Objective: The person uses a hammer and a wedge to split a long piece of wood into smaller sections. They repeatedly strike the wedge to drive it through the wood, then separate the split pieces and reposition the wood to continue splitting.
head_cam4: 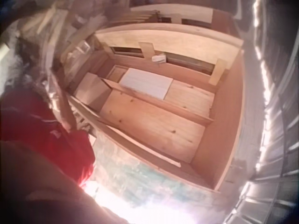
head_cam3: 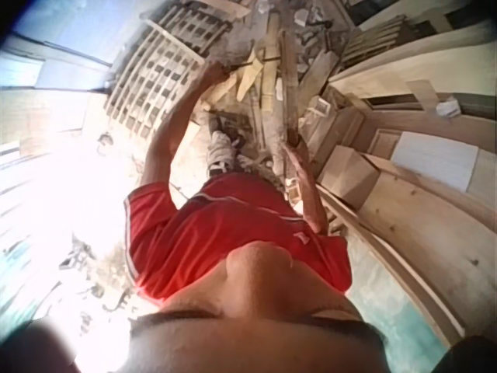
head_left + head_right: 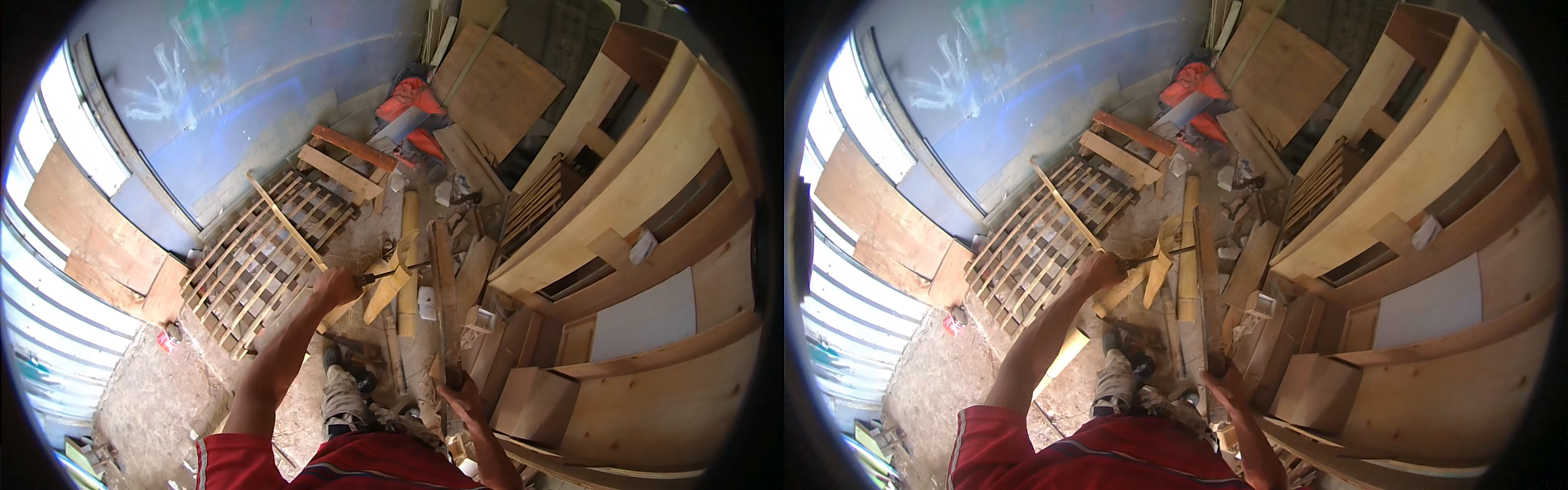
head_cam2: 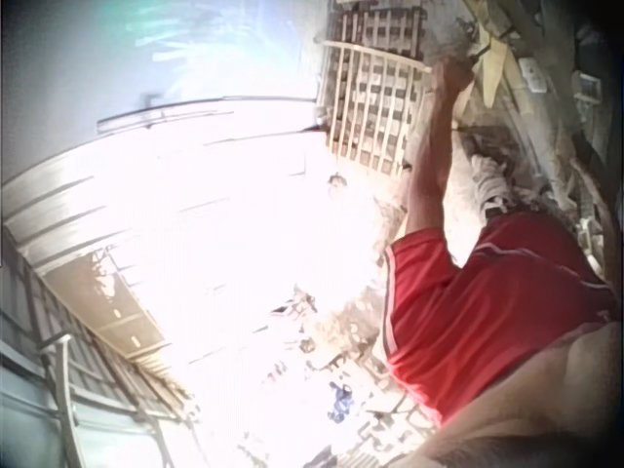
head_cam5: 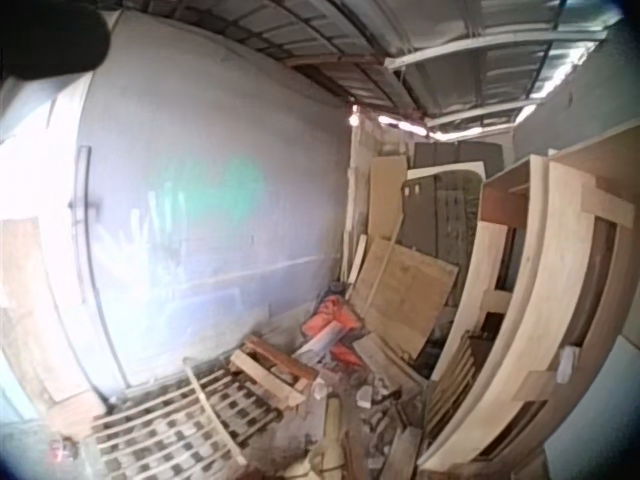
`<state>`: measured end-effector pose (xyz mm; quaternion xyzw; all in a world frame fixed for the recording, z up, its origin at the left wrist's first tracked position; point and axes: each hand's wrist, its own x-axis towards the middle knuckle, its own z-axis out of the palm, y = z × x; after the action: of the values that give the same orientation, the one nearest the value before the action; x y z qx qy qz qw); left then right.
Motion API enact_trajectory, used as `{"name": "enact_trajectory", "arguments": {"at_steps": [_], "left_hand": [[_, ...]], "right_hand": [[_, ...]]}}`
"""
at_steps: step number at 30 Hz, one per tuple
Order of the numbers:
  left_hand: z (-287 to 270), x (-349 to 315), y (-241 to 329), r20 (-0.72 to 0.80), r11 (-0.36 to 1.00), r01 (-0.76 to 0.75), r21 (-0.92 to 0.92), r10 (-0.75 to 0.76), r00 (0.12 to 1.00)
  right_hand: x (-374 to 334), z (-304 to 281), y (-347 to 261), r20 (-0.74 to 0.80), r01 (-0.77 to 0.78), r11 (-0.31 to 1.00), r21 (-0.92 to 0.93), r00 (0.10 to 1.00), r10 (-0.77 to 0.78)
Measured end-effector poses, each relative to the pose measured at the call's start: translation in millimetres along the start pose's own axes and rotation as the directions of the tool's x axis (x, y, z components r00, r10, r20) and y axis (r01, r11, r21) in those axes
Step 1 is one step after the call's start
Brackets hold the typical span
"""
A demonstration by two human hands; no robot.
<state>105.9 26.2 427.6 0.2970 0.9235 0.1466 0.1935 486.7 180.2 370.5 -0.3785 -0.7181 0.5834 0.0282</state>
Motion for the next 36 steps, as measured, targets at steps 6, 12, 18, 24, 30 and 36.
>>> {"name": "enact_trajectory", "arguments": {"at_steps": [6,12,18,24,30,36], "left_hand": [[-0.3,12.7,6.5,0.01,1.0,0.023,0.007,-0.023,1.0],[-6.0,29.2,2.5,0.036,0.997,0.075,-0.001,-0.075,0.997],[-12.1,35.6,8.0,0.018,0.998,0.064,-0.004,-0.064,0.998],[-16.1,42.4,-3.5,0.005,0.991,-0.002,0.137,0.001,1.0],[-27.7,48.2,-1.7,0.056,0.987,-0.039,0.157,0.031,0.998],[-10.5,37.0,-7.6,0.035,0.996,0.011,0.085,-0.014,0.999]], "right_hand": [[14.9,-14.7,-40.2,0.047,0.056,0.989,-0.14,0.998,-0.05],[39.8,-45.3,-142.2,-0.119,0.35,0.933,-0.079,0.926,-0.357],[49.2,-48.9,-125.6,-0.306,0.483,0.848,0.219,0.859,-0.411],[31.1,-25.7,-17.7,0.111,0.003,0.953,-0.303,0.993,0.033],[44.3,-34.7,-44.3,0.08,0.054,0.958,-0.281,0.996,-0.033],[25.6,-27.5,-143.1,-0.384,0.42,0.886,0.197,0.865,-0.325]]}}
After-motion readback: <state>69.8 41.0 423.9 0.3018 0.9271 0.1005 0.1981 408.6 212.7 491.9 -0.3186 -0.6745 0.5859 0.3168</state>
